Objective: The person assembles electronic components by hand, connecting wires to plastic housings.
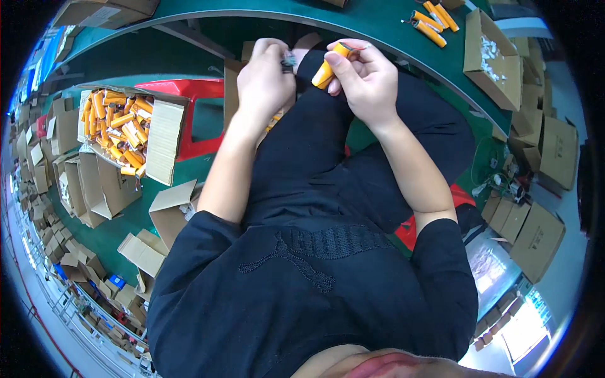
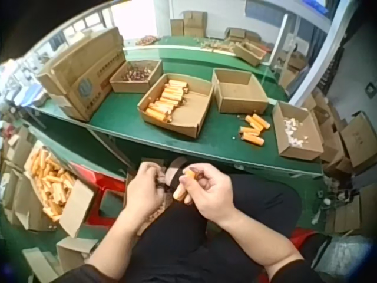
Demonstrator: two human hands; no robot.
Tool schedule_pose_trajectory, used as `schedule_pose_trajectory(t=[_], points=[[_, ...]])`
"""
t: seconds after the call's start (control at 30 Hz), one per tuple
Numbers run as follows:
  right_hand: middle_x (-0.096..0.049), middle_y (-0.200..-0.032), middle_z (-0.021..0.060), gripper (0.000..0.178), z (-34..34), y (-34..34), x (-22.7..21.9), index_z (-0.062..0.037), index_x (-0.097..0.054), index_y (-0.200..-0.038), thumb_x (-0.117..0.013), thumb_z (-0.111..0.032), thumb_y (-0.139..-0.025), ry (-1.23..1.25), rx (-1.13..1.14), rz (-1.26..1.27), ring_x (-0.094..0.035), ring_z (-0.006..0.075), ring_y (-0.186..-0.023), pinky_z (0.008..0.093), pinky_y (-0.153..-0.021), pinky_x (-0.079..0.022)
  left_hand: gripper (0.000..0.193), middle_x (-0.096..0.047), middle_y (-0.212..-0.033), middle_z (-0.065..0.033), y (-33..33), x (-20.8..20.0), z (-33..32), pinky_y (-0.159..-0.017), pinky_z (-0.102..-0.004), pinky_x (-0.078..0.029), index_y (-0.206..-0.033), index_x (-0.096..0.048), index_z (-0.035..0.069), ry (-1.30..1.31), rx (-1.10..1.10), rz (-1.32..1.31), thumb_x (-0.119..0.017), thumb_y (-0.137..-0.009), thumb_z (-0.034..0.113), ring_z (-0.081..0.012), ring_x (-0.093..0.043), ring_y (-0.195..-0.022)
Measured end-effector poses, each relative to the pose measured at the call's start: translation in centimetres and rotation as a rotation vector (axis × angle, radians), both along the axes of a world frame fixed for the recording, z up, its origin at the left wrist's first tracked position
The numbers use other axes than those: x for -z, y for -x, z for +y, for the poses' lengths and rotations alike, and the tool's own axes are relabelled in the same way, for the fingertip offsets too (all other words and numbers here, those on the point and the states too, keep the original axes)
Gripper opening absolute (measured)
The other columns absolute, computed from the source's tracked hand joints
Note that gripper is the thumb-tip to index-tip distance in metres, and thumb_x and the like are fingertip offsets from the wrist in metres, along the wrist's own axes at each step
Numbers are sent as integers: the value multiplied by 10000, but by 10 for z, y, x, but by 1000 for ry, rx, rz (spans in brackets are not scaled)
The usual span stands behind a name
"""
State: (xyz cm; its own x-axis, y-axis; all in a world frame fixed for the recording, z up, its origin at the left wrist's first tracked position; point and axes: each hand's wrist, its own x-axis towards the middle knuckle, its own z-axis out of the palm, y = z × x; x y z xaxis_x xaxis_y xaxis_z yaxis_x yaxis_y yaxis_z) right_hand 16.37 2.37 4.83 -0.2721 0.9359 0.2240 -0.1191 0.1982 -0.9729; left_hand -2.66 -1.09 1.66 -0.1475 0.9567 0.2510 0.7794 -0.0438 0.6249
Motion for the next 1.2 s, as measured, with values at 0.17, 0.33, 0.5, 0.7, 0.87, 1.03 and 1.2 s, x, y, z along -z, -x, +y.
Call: schedule_pose_trajectory(t=[0.17, 0.33, 0.5, 0.7, 0.87, 1.03, 1.2], points=[[-722, -942, 139, 273, 12, -8, 3, 49, -644, -1183, -735, -95, -969, 63, -44, 81, -677, 132, -631, 206, -554, -556, 122, -685, -1200, -77, 7, -10, -11, -810, -294, -566, -976, -764, 49, -57, 92, -402, -770, -861, 88, -234, -695, -987], [-721, -953, 134, 288, 7, -6, 0, 39, -648, -1198, -744, -99, -963, 42, -70, 50, -671, 128, -645, 202, -566, -557, 84, -688, -1210, -73, -7, -31, -13, -813, -296, -574, -939, -786, 64, -166, 186, -426, -796, -878, 120, -229, -689, -1024], [-722, -934, 124, 290, 6, -3, 4, 33, -669, -1187, -760, -110, -951, -17, -47, -22, -661, 123, -646, 199, -561, -553, 126, -684, -1218, -88, -11, -36, -12, -807, -294, -582, -969, -785, 46, -248, 236, -225, -819, -858, 94, -203, -684, -1022], [-719, -911, 105, 273, 6, -3, 5, 30, -673, -1187, -748, -113, -967, -148, -14, -199, -659, 105, -650, 185, -560, -532, 152, -686, -1200, -93, -11, -41, -14, -783, -300, -590, -964, -781, 39, -278, 244, -36, -833, -823, 64, -200, -690, -989], [-725, -916, 105, 282, 6, -3, 6, 32, -682, -1179, -757, -132, -962, -168, -11, -283, -665, 99, -660, 175, -558, -526, 169, -684, -1199, -90, -14, -41, -17, -773, -299, -591, -956, -776, 32, -248, 275, 95, -833, -801, 64, -206, -692, -979], [-729, -819, 99, 221, 8, -3, 10, 29, -727, -1068, -772, -150, -945, -175, -23, -275, -627, 98, -606, 188, -519, -513, 145, -674, -1225, -93, -16, -46, -11, -797, -298, -589, -918, -773, 14, -155, 297, -32, -817, -792, 71, -223, -692, -988], [-732, -925, 113, 282, 9, -5, 15, 34, -680, -1178, -742, -155, -978, -35, -137, -244, -668, 100, -644, 179, -543, -519, 134, -660, -1282, -100, -20, -37, -8, -826, -302, -585, -882, -773, -10, -141, 270, -101, -792, -812, 104, -232, -692, -1000]])
